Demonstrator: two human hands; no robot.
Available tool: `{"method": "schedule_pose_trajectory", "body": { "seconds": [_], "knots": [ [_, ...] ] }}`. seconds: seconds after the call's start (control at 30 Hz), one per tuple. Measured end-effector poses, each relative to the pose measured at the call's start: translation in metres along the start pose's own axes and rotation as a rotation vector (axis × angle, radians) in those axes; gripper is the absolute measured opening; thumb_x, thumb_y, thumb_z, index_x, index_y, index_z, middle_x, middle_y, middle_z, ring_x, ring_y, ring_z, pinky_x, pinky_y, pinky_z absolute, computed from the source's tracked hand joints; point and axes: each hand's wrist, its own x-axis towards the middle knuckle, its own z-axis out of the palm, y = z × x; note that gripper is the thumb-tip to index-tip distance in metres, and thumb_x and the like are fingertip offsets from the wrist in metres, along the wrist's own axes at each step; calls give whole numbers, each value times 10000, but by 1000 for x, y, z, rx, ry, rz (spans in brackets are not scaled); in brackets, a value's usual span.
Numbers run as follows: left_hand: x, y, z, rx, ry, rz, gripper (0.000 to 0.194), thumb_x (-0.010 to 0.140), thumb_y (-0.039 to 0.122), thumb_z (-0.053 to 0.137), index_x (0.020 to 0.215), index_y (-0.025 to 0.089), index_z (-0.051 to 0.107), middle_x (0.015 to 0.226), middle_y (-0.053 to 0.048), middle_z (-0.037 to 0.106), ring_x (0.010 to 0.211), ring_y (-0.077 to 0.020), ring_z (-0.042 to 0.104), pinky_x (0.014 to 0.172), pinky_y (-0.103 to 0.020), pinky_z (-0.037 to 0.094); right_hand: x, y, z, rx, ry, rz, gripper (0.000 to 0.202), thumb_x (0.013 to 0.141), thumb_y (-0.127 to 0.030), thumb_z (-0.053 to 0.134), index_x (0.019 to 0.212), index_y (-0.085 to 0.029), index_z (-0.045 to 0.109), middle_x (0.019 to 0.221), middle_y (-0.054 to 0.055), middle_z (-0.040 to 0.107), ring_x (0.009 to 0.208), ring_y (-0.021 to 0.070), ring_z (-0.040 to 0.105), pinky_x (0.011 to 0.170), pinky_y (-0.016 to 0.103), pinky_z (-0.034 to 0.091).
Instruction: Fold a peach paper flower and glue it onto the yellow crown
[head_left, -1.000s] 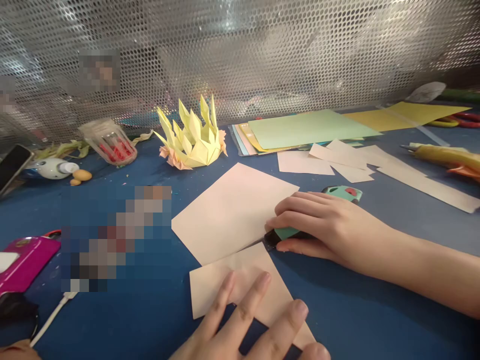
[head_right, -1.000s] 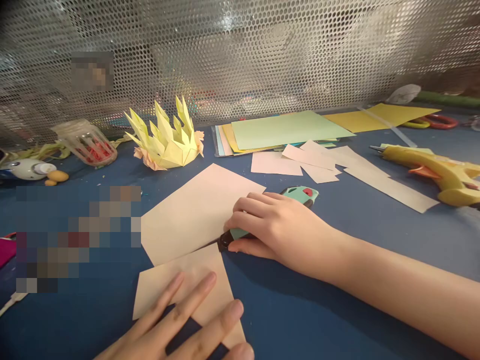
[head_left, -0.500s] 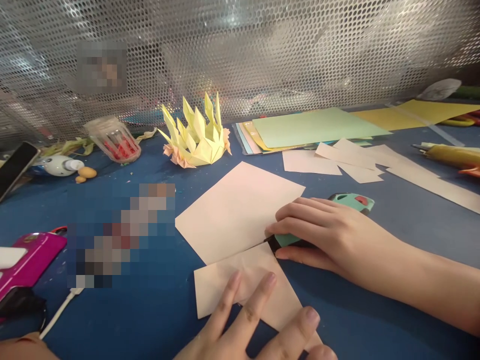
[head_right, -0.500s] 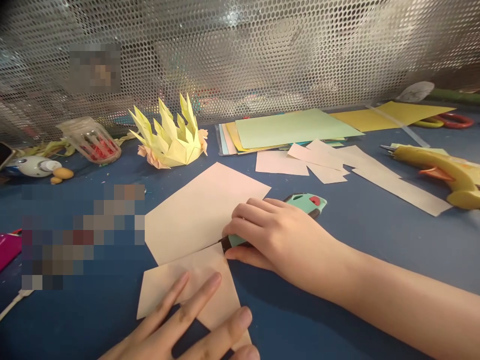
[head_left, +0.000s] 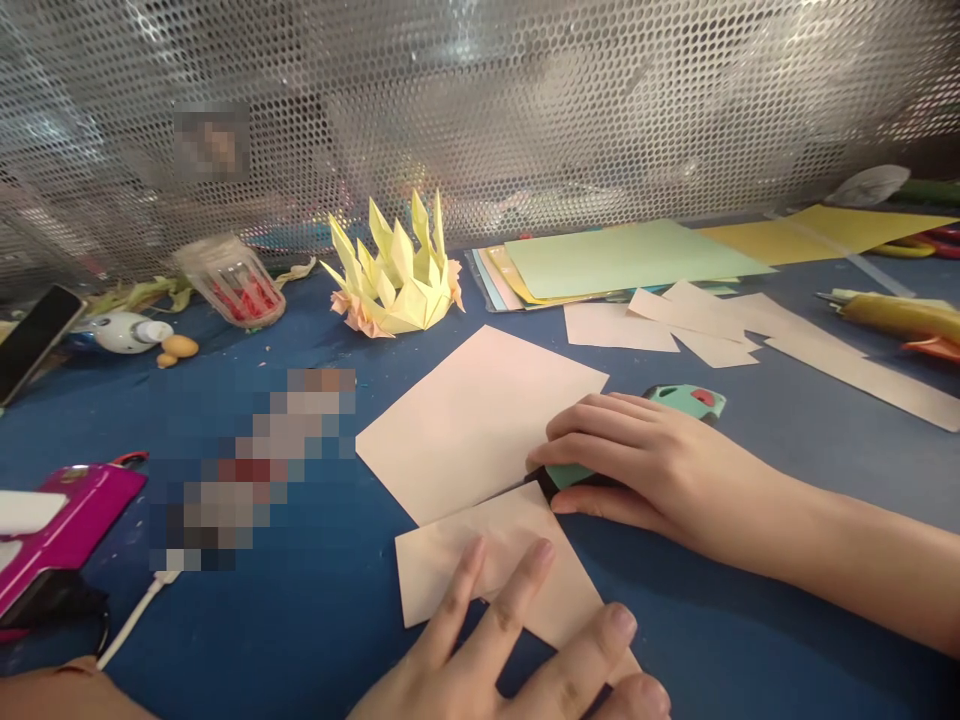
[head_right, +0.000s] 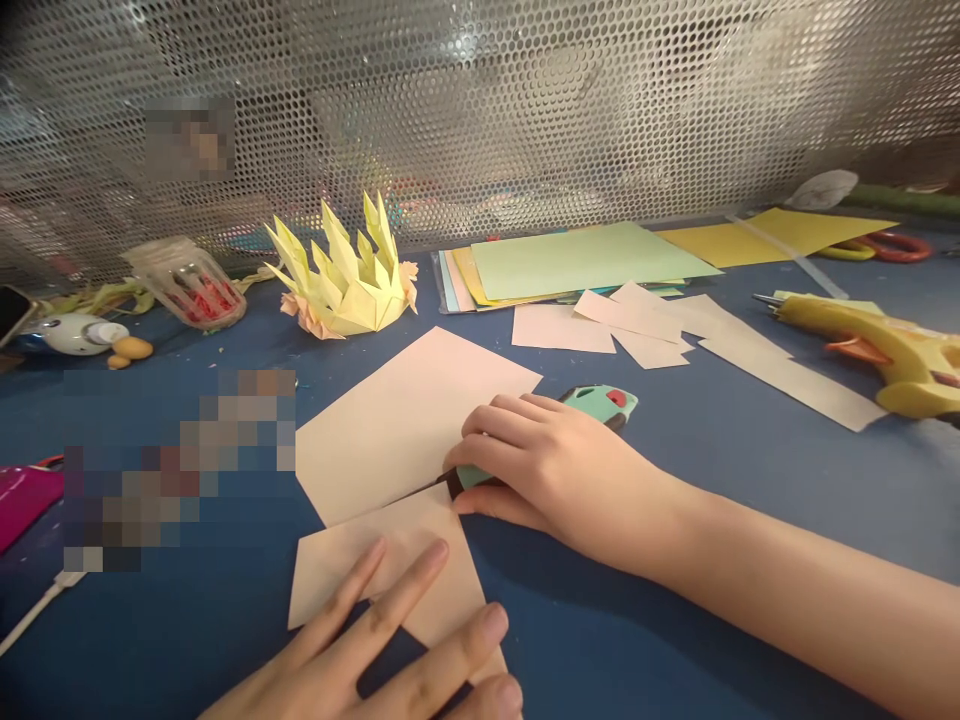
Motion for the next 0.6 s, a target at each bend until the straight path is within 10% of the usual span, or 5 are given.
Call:
{"method": "schedule_pose_trajectory", "body": {
  "seconds": [0.6],
  "knots": [
    [4, -6, -7, 15, -38, 56, 447, 1046, 430, 535, 1491, 458, 512, 1607, 136, 455, 1440, -298, 478, 1045, -418, 592, 6, 5, -4, 18, -54, 24, 348, 1040, -452, 522, 1173, -196, 717, 1015, 93, 706, 913, 197, 688, 789, 329, 545]
  ]
}}
